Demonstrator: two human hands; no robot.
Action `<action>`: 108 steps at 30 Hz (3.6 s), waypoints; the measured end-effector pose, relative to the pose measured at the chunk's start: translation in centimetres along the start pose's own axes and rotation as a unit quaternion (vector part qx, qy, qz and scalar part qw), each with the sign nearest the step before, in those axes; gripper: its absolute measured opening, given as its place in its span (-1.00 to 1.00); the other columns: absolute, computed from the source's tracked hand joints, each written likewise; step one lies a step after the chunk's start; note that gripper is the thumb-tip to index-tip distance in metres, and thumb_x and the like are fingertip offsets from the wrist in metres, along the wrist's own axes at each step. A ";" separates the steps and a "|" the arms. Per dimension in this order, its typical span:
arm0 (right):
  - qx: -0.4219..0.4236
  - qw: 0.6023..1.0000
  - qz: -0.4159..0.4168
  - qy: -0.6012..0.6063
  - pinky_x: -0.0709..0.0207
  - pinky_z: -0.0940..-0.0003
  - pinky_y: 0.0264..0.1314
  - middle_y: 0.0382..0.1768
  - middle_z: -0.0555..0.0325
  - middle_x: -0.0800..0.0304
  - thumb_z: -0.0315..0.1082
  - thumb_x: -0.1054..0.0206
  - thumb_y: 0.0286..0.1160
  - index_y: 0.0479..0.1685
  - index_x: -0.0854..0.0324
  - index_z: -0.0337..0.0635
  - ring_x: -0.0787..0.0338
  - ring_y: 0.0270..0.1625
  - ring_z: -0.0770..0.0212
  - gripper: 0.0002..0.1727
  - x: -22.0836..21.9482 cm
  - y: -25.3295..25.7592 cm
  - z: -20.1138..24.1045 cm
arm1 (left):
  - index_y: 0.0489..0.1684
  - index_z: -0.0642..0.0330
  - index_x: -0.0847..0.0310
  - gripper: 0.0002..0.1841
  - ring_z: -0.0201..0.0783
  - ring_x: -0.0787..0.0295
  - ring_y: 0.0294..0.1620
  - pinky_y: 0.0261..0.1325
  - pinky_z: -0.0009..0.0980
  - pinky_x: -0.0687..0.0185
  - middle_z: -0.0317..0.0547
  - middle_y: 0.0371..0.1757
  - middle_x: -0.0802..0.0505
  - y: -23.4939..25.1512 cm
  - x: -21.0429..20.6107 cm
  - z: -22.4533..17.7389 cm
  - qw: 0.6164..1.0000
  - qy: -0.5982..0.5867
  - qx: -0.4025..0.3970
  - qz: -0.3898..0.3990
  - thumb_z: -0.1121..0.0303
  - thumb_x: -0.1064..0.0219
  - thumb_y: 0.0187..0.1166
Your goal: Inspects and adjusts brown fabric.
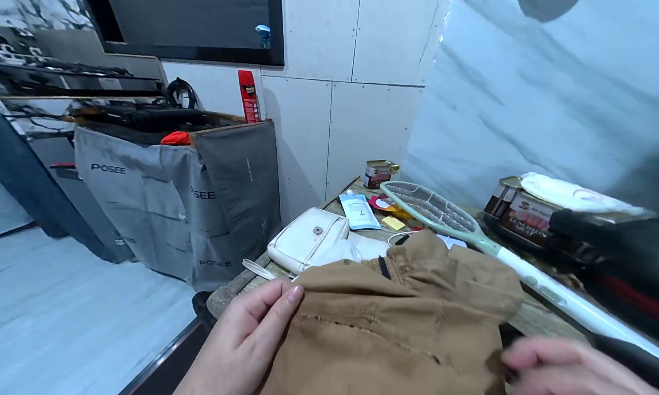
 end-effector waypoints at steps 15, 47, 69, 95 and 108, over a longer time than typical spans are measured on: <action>-0.087 0.991 -0.092 -0.044 -0.69 0.52 0.03 -0.20 -0.12 -0.82 -0.59 -0.28 0.48 -0.18 -0.76 -0.49 -0.81 -0.14 0.39 -0.84 -1.4 -0.5 -3.8 | -0.40 -0.04 -0.64 -0.68 -0.72 -0.57 -0.52 -0.42 -0.72 -0.50 -0.62 -0.54 -0.66 0.0 0.6 0.4 0.999 -0.006 -0.005 -0.052 0.36 -0.02 0.80; 0.016 0.994 -0.036 0.099 -0.64 0.47 0.28 0.05 0.42 -0.84 -0.44 -0.22 0.60 0.02 -0.71 -0.17 -0.77 0.17 0.52 -0.81 2.4 -0.1 -1.4 | -0.38 -0.04 -0.76 -0.78 -0.72 -0.63 -0.49 -0.40 -0.70 -0.56 -0.59 -0.50 -0.75 0.7 -0.9 1.7 0.999 -0.032 0.003 0.005 0.09 -0.37 0.60; 0.025 0.991 0.013 -0.127 -0.47 0.04 0.41 0.15 -0.25 -0.85 -0.45 0.01 0.66 -0.19 -0.62 -0.34 -0.76 0.31 -0.07 -0.73 -2.7 0.9 -1.3 | 0.19 0.31 -0.65 -0.59 -0.12 -0.67 0.20 0.13 -0.26 -0.60 0.23 0.18 -0.73 -0.5 -0.7 -4.0 0.948 0.223 -0.211 -0.088 0.13 -0.33 0.64; -0.016 0.997 -0.026 -0.065 -0.67 0.67 -0.07 -0.20 0.33 -0.85 -0.49 -0.32 0.45 -0.14 -0.76 -0.29 -0.75 -0.17 0.67 -0.86 3.6 3.7 2.5 | 0.44 0.29 -0.66 -0.56 0.03 -0.66 0.41 0.43 -0.04 -0.53 0.12 0.34 -0.78 -0.6 -7.9 -5.5 0.920 0.200 -0.288 0.173 0.21 -0.16 0.77; -0.023 0.998 -0.021 0.046 -0.46 0.64 -0.69 -0.69 0.36 -0.69 -0.34 -0.53 0.25 -0.42 -0.84 0.05 -0.59 -0.67 0.52 -0.97 3.3 10.5 3.9 | -0.01 0.20 -0.75 -0.82 -0.63 -0.80 -0.10 0.00 -0.57 -0.77 -0.43 -0.12 -0.88 1.1 -4.9 -6.9 0.974 -0.080 -0.101 0.185 0.48 -0.38 0.49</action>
Point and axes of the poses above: each hand's wrist, its own y-axis towards the middle knuckle, its own x-axis out of the back of the hand, z = x × y, the point moved 8 cm from there along y, towards the middle knuckle
